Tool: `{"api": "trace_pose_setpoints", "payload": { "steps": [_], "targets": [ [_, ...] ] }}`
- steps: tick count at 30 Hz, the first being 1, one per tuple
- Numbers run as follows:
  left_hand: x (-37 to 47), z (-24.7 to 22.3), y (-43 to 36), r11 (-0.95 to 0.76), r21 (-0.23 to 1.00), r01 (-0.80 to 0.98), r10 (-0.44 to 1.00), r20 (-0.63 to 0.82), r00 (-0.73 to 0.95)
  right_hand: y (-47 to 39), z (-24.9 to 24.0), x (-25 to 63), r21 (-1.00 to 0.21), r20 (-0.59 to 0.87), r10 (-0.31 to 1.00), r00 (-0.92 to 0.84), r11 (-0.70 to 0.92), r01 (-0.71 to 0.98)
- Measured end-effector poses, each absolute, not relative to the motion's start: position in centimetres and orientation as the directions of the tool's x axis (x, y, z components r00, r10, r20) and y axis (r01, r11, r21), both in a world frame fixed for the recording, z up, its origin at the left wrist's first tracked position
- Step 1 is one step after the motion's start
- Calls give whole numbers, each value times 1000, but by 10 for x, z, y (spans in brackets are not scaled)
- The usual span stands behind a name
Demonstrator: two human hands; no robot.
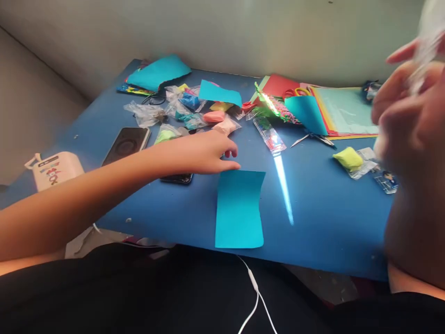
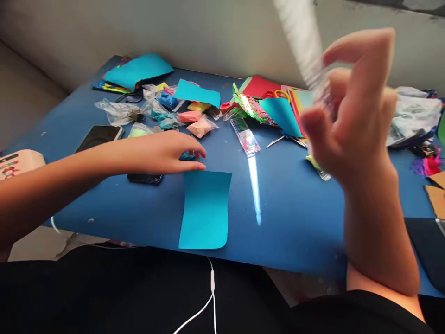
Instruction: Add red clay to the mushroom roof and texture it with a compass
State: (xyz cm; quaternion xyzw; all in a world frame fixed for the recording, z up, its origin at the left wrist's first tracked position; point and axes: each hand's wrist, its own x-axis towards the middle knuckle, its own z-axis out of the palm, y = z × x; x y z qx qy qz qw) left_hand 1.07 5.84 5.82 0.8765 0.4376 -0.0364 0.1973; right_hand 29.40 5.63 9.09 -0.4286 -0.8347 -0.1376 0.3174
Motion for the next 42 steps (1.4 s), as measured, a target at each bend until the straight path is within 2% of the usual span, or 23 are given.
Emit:
{"api": "trace_pose_setpoints", "payload": {
  "steps": [1, 2, 4, 5, 7, 9, 11, 15, 19, 21, 26, 29, 33, 36, 42],
  "targets": [
    [1, 53, 52, -507, 338, 793, 759, -262, 596, 37, 85, 279, 3, 638, 549, -540, 700, 715],
    [-5, 48, 47, -489, 376, 787, 758, -263, 597, 17, 76, 265, 103, 596, 417, -686, 807, 581],
    [-7, 44, 40, -432, 478, 764, 771, -243, 588, -16, 52, 242, 227, 404, 306, -862, 879, 419],
    [-4, 44, 38, -396, 517, 759, 777, -251, 577, -29, 39, 233, 250, 341, 297, -892, 886, 390],
    [6, 43, 31, -379, 503, 777, 777, -283, 562, -48, 15, 222, 272, 289, 271, -918, 897, 350],
    [15, 38, 24, -418, 493, 763, 713, -343, 612, -59, -2, 218, 313, 268, 230, -936, 898, 310],
    [22, 28, 20, -460, 514, 724, 646, -365, 670, -64, -11, 217, 287, 281, 214, -936, 912, 294],
    [25, 10, 22, -548, 556, 625, 616, -236, 751, -60, -10, 218, 307, 345, 199, -917, 900, 310],
    [25, 13, 40, -558, 424, 714, 748, -116, 653, -50, -8, 220, 316, 370, 191, -909, 895, 317],
    [26, 16, 50, -569, 379, 730, 758, -102, 644, -45, -8, 222, 300, 372, 183, -910, 904, 304],
    [31, 15, 64, -666, 387, 637, 688, -10, 725, -41, -4, 230, 228, 326, 161, -932, 943, 243],
    [31, 14, 66, -675, 444, 589, 674, 46, 737, -45, 0, 235, 160, 287, 197, -938, 955, 249],
    [27, 19, 67, -608, 549, 573, 694, 17, 720, -55, -3, 235, 139, 306, 216, -927, 953, 268],
    [27, 22, 66, -569, 582, 581, 704, -19, 710, -63, -8, 232, 141, 326, 240, -914, 944, 299],
    [30, 22, 59, -543, 576, 611, 710, -74, 701, -80, -13, 225, 264, 307, 311, -899, 880, 394]
  ]
}}
